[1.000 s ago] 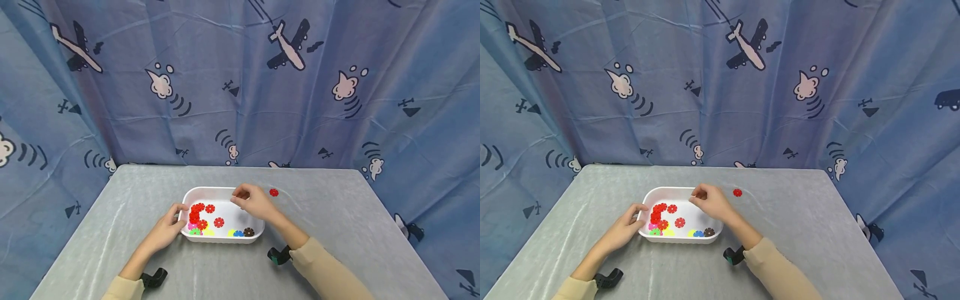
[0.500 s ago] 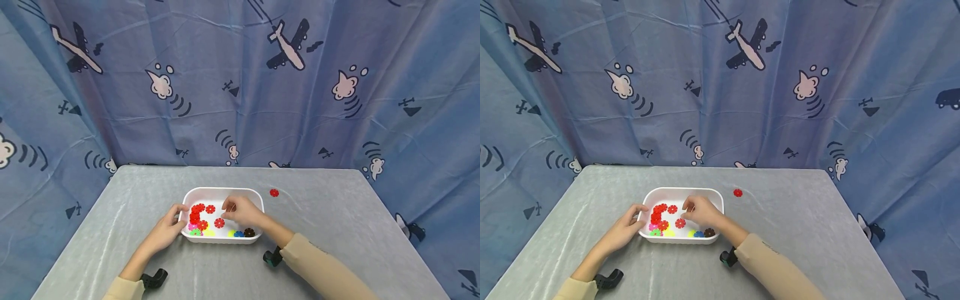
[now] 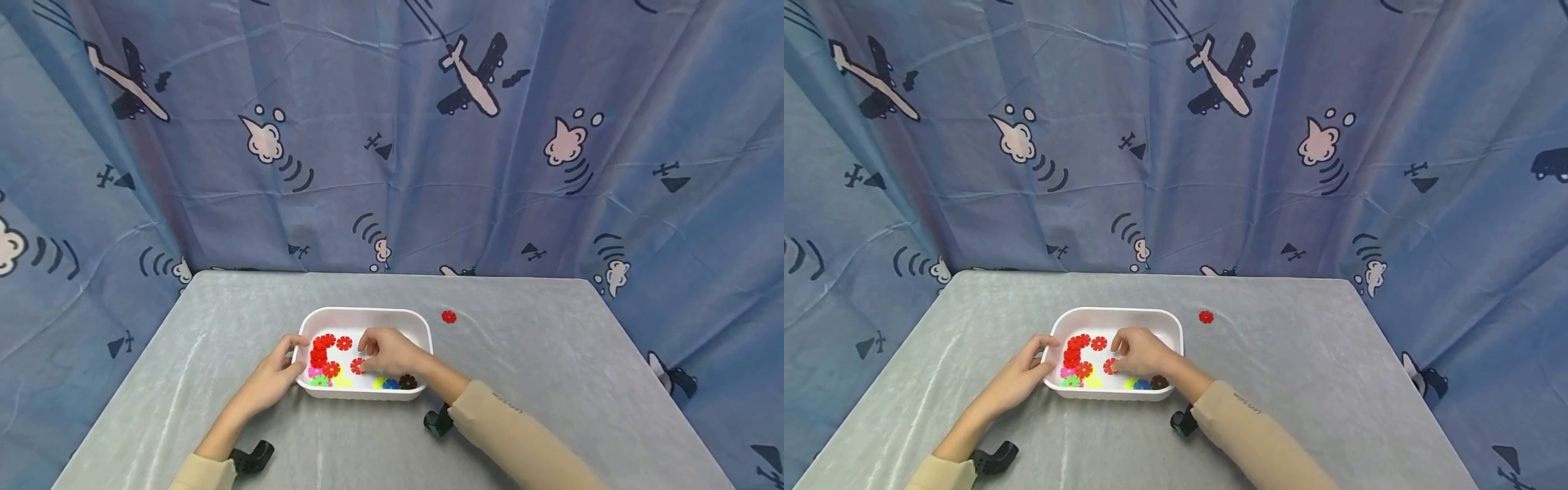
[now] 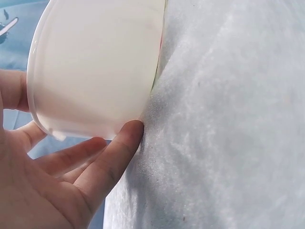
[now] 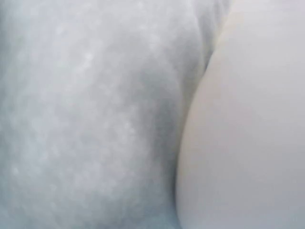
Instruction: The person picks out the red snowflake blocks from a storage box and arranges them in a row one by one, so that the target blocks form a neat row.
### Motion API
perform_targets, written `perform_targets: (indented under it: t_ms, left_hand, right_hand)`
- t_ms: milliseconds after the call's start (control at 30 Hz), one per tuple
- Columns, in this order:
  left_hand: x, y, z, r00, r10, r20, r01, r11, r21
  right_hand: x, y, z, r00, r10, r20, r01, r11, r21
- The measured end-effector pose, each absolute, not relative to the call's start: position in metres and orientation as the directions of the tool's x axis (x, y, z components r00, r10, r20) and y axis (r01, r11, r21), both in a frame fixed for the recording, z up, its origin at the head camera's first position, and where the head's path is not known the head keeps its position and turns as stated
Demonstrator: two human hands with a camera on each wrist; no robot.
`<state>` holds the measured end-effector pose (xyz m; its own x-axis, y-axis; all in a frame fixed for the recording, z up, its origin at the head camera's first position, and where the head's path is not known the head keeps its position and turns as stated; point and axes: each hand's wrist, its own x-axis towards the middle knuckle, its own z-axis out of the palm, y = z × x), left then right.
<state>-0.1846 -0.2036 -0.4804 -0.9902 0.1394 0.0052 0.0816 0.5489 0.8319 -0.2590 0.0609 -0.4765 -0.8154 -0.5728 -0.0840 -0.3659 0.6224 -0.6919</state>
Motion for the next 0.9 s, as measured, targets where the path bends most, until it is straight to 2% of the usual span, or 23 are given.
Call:
perform_targets:
  t_ms: [567,900]
  left_hand:
    - [-0.1834,-0.2015,-0.48,-0.992,0.126,0.008,0.077,0.549,0.832]
    - [-0.1851,-0.2016,-0.4805,-0.992,0.126,0.008,0.075,0.542,0.837]
  right_hand:
    - [-0.2575,0.057,-0.4808,-0.811,-0.569,-0.132,-0.383,0.689,-0.615]
    - [-0.2569,0.0569,-0.4796,-0.815,-0.569,-0.11,-0.391,0.68,-0.62]
